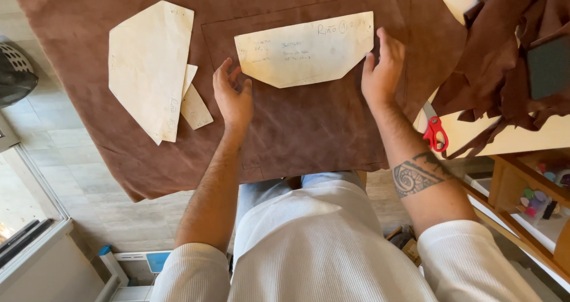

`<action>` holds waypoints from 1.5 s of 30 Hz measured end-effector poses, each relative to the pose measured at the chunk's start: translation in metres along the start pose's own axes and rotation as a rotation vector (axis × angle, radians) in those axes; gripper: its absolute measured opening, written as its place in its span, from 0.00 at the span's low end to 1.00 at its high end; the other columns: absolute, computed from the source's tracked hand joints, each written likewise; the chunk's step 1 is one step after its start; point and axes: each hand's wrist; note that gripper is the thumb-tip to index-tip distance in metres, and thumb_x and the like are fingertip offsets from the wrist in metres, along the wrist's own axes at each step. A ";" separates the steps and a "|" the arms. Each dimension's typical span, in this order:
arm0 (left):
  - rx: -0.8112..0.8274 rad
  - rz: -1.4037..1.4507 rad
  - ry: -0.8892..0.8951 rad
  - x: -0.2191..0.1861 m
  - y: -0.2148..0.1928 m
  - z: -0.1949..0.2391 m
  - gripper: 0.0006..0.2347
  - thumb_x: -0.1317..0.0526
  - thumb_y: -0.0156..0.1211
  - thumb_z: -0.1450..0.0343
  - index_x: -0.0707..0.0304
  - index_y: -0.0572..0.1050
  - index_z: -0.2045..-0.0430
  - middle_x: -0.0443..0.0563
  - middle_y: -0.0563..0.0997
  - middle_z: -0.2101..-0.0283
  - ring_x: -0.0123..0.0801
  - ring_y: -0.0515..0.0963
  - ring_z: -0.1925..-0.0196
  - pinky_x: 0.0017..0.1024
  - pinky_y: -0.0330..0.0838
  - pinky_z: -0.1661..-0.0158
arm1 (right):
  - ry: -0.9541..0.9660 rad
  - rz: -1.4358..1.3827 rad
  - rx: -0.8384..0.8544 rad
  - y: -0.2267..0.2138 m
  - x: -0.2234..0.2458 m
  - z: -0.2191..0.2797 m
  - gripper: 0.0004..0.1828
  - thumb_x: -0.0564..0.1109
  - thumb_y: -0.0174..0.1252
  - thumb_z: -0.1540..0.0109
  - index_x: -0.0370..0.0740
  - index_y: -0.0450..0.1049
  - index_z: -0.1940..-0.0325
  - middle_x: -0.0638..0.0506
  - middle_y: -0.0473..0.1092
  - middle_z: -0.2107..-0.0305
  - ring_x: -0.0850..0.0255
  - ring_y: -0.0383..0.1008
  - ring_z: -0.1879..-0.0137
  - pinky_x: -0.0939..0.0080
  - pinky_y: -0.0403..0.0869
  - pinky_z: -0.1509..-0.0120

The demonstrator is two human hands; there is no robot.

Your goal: Arranging paper patterns on a piece of leather and tracing the outlines using a pencil and a metal ruler.

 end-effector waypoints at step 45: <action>-0.058 -0.265 0.383 0.043 0.014 0.012 0.22 0.72 0.67 0.34 0.64 0.73 0.44 0.57 0.69 0.34 0.50 0.71 0.32 0.42 0.70 0.34 | -0.148 0.025 0.051 -0.039 -0.010 0.054 0.35 0.22 0.57 0.42 0.27 0.64 0.29 0.37 0.58 0.28 0.37 0.58 0.27 0.40 0.60 0.25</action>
Point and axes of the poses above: each hand's wrist, its own z-axis away from the middle knuckle, its own y-axis out of the palm, x = y × z
